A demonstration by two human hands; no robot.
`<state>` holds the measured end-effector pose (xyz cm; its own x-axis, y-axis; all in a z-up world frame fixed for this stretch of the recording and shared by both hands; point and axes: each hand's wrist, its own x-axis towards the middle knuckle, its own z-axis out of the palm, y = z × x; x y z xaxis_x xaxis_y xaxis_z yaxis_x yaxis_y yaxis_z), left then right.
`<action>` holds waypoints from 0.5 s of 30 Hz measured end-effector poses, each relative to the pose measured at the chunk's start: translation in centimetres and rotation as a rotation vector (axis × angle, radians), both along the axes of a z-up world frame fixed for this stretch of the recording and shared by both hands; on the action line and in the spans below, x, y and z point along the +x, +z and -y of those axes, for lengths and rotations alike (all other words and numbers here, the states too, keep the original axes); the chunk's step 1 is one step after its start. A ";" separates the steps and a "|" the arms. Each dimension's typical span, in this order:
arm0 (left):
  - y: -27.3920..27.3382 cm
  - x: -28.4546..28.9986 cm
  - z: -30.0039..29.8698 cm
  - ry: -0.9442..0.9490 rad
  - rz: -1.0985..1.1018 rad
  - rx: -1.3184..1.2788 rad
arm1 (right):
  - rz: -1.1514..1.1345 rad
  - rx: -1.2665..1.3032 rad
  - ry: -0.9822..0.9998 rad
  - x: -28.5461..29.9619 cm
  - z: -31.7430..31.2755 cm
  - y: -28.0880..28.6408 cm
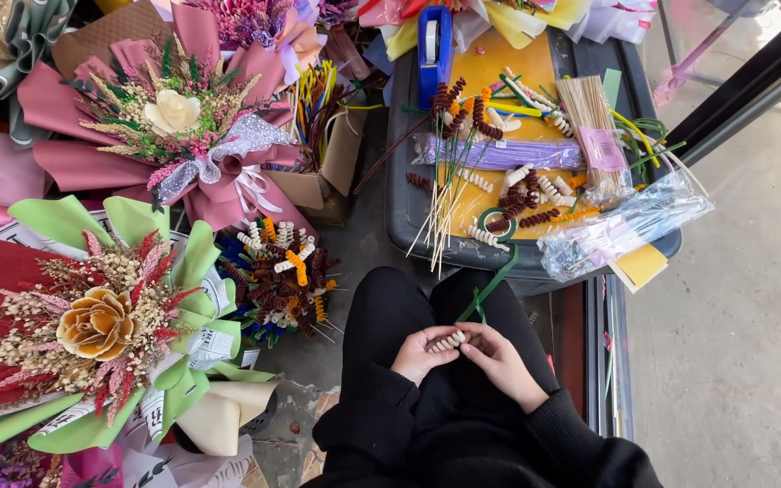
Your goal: Assembling a decorative spiral element for a floral bouquet by threading foam rings onto a stick.
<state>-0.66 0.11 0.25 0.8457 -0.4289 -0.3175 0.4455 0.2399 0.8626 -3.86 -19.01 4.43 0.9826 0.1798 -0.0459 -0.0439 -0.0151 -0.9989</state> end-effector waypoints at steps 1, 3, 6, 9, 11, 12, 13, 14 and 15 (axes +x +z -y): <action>0.2 -0.1 -0.1 -0.001 -0.003 0.002 | -0.003 0.002 -0.001 -0.2 -0.2 -0.2; 0.6 -0.1 -0.2 -0.020 -0.001 0.005 | -0.071 -0.025 -0.067 -0.2 -0.5 -0.4; -3.4 -0.2 0.4 0.001 0.057 -0.083 | 0.040 -0.017 -0.114 0.2 -0.8 -0.5; -4.8 -0.2 0.3 -0.066 0.042 -0.076 | 0.071 -0.029 -0.112 0.2 -0.3 -1.3; -4.2 -0.4 0.5 -0.096 0.055 -0.065 | 0.059 -0.024 -0.126 0.3 -0.2 -1.9; -3.8 -0.4 0.5 -0.124 0.070 -0.054 | 0.048 -0.020 -0.136 0.4 -0.2 -2.1; -3.9 -0.4 0.7 -0.123 0.069 -0.053 | 0.048 -0.020 -0.136 0.2 -0.2 -2.3; -3.9 -0.3 0.8 -0.045 -0.004 -0.085 | 0.017 -0.001 -0.169 0.2 -0.1 -2.4; -3.9 -0.3 0.9 0.034 -0.078 -0.116 | -0.014 0.018 -0.203 0.2 -0.1 -2.5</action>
